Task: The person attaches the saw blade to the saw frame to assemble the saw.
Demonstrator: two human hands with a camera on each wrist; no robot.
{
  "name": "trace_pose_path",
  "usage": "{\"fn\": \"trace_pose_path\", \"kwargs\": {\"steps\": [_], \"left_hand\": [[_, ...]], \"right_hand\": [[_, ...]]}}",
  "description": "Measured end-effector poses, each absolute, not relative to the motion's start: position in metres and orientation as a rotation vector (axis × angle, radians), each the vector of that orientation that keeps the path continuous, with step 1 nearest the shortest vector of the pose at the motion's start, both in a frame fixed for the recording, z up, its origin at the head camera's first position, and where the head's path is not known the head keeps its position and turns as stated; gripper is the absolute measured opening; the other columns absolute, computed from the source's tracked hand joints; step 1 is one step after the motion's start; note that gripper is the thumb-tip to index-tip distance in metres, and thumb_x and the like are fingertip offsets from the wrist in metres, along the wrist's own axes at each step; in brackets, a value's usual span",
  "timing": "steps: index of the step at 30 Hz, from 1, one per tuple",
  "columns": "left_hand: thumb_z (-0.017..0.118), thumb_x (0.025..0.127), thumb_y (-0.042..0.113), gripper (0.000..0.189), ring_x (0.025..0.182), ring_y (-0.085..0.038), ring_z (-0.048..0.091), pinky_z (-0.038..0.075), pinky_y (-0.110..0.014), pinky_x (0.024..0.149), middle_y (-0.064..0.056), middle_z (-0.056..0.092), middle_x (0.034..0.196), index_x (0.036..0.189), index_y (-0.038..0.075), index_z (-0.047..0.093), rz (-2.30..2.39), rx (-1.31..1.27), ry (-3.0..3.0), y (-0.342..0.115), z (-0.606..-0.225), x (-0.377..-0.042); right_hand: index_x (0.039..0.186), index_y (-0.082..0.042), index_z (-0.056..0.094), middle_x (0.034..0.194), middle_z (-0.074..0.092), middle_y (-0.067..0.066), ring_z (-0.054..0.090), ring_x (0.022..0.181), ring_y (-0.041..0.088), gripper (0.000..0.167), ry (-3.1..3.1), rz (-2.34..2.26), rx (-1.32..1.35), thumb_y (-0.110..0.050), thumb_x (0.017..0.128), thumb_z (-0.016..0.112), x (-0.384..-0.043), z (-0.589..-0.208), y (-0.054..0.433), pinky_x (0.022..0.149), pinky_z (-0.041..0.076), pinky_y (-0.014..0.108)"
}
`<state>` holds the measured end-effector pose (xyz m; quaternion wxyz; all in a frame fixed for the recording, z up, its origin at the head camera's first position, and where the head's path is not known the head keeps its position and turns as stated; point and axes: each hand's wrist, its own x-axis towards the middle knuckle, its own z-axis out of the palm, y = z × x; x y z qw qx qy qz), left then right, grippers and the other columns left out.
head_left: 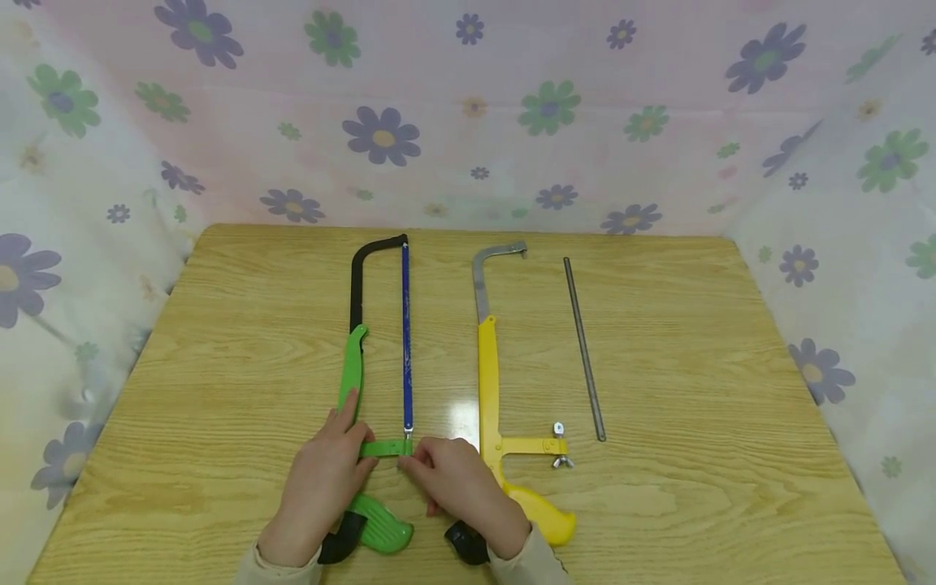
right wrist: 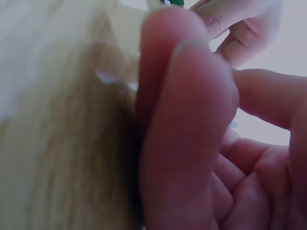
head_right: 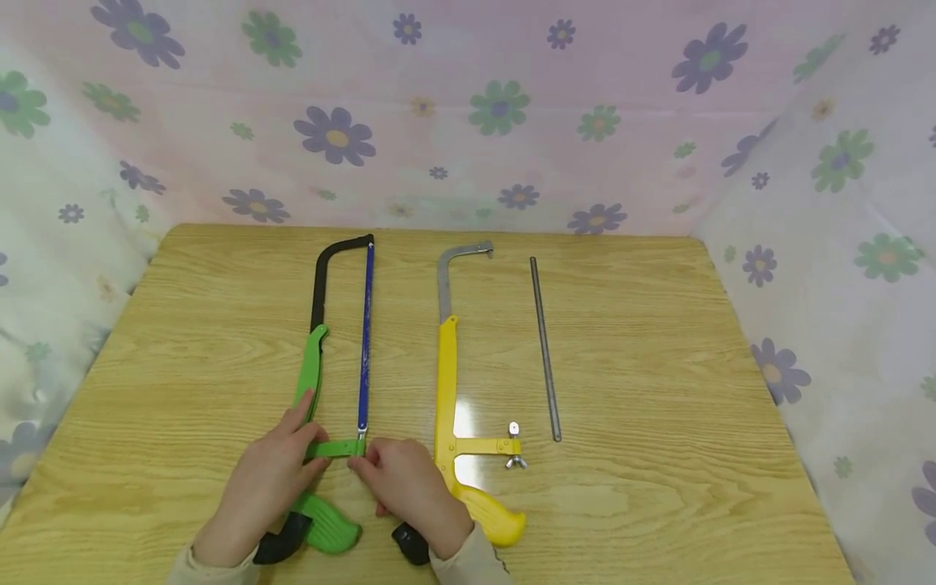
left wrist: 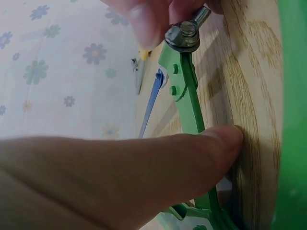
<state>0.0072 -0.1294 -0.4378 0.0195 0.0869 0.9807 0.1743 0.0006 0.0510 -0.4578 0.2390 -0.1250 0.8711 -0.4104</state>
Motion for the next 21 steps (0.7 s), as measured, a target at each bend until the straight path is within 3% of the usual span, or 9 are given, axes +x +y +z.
{"fn": "trace_pose_path", "kwargs": {"steps": [11,21], "left_hand": [[0.077,0.068,0.017,0.017,0.107,-0.047,0.046,0.048,-0.047,0.069,-0.021,0.035,0.136,0.073,0.016,0.060,0.534,0.275,3.039,-0.1288,-0.4372,0.0066],[0.077,0.067,0.016,0.018,0.105,-0.047,0.047,0.048,-0.046,0.069,-0.021,0.036,0.135,0.072,0.016,0.060,0.554,0.279,3.053,-0.1284,-0.4382,0.0067]], "right_hand": [[0.066,-0.022,0.056,0.039,0.045,-0.011,0.045,0.029,0.005,0.035,2.419,-1.095,-0.328,-0.053,0.083,0.051,0.0023,-0.4580,0.0488,0.033,0.036,0.027],[0.061,-0.021,0.051,0.041,0.044,-0.012,0.043,0.030,0.001,0.030,2.482,-1.032,-0.418,-0.033,0.088,0.049,0.0011,-0.4576,0.0488,0.037,0.034,0.022]]}}
